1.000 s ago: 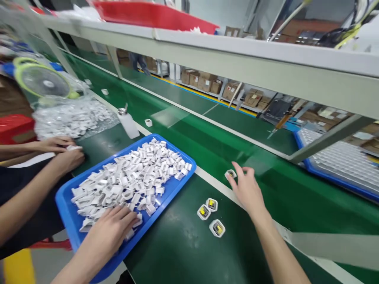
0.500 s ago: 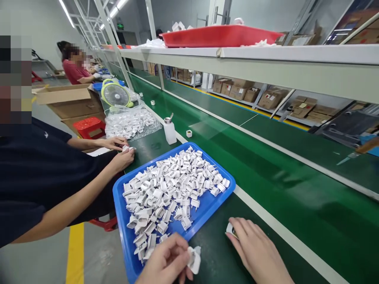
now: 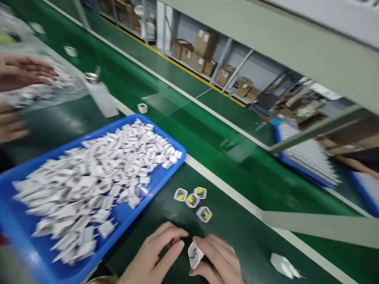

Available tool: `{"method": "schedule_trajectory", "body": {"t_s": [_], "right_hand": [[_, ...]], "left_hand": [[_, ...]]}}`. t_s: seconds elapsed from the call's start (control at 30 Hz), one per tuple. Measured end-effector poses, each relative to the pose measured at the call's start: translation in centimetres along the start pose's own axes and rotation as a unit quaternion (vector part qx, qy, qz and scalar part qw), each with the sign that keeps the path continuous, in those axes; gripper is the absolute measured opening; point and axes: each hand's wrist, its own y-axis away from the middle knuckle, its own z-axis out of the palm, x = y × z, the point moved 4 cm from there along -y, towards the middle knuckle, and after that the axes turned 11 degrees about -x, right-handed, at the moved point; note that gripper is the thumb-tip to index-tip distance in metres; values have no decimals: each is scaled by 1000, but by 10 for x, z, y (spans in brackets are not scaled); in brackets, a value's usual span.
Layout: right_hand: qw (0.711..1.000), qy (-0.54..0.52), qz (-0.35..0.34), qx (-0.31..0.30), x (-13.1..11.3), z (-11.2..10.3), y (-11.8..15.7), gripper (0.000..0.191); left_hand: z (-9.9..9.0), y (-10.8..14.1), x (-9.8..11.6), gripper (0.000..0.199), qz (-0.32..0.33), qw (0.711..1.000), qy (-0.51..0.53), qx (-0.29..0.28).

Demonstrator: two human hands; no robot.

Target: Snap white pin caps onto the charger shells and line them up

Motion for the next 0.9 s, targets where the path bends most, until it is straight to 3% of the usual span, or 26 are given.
{"method": "schedule_trajectory", "body": {"t_s": [0.1, 0.17, 0.27, 0.4, 0.5, 0.6, 0.77, 0.9], "right_hand": [[993, -2, 107, 53, 23, -21, 20, 39], [988, -1, 143, 57, 36, -26, 29, 29], [988, 3, 138, 64, 44, -25, 33, 28], [996, 3, 85, 25, 39, -25, 26, 19], [999, -6, 39, -23, 28, -27, 20, 25], [999, -24, 14, -40, 15, -14, 18, 33], [997, -41, 35, -62, -8, 30, 12, 15], [992, -62, 67, -83, -17, 46, 8, 15]], "left_hand": [[1, -18, 13, 31, 107, 966, -230, 42], [9, -33, 20, 28, 149, 934, -321, 43], [25, -58, 24, 33, 171, 898, -403, 40], [39, -80, 23, 37, 167, 867, -468, 29], [38, -73, 25, 20, 171, 869, -465, 12], [29, -46, 27, 11, 167, 880, -444, 1], [12, -1, 14, 17, 114, 901, -419, -12], [7, 6, -8, 25, 121, 940, -318, -36]]}}
